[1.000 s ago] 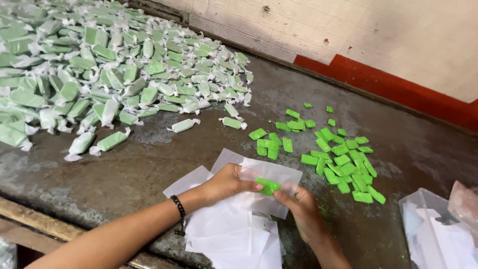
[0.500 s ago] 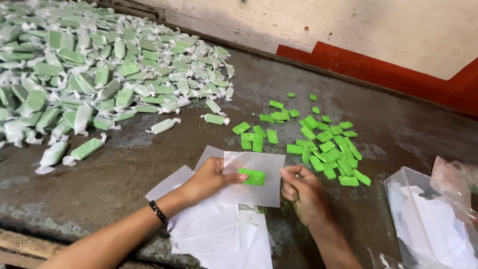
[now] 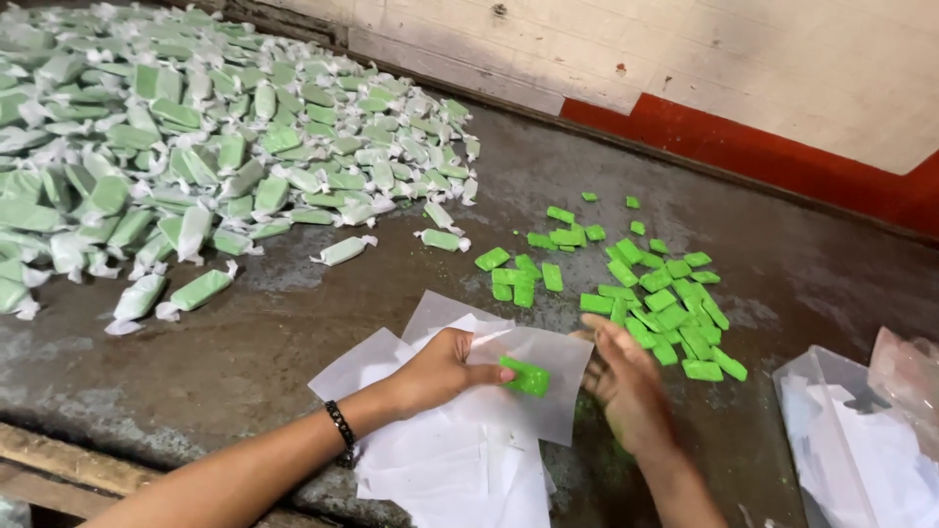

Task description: Manually wrapping small green rectangular items in individual pieces of white paper by folding and twisting the ends.

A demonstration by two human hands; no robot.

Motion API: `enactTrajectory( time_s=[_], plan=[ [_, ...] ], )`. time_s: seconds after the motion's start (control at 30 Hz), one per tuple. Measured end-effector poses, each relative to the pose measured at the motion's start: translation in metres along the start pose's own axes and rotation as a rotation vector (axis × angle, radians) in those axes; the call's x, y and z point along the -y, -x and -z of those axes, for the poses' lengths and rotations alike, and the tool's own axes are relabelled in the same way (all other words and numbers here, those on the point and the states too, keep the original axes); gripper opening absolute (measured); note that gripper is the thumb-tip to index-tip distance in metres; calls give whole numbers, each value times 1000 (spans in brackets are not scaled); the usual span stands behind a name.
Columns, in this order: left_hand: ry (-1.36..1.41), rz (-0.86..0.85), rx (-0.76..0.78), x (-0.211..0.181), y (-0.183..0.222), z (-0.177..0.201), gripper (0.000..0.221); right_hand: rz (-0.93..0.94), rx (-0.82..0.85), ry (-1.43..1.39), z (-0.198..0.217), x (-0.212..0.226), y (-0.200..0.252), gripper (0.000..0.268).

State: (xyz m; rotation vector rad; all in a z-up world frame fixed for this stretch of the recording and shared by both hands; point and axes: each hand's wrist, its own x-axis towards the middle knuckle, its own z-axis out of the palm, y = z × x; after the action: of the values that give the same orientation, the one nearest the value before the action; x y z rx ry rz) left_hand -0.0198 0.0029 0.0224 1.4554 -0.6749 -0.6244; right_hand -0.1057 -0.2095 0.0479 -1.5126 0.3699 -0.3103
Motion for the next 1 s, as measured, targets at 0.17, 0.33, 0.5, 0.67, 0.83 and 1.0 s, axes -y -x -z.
enactTrajectory(
  time_s=[0.17, 0.33, 0.5, 0.67, 0.83, 1.0],
  plan=[
    [53, -48, 1, -2, 1, 2, 14, -109, 18, 156, -10, -31, -6, 34],
    [69, -74, 24, -3, 2, -2, 12, 3, -65, 198, -7, -40, -5, 17],
    [15, -196, -18, -5, 0, -3, 20, -9, -8, 173, -18, -17, 4, 26],
    [-108, -274, -255, -2, 5, 1, 56, -123, -56, 21, -8, -4, 8, 32],
    [-340, -760, -21, -18, 20, -13, 62, -166, 8, -39, -15, -17, 6, 38],
    [-50, -444, -69, 4, 5, -15, 6, -66, 215, -19, -14, -46, -4, 20]
  ],
)
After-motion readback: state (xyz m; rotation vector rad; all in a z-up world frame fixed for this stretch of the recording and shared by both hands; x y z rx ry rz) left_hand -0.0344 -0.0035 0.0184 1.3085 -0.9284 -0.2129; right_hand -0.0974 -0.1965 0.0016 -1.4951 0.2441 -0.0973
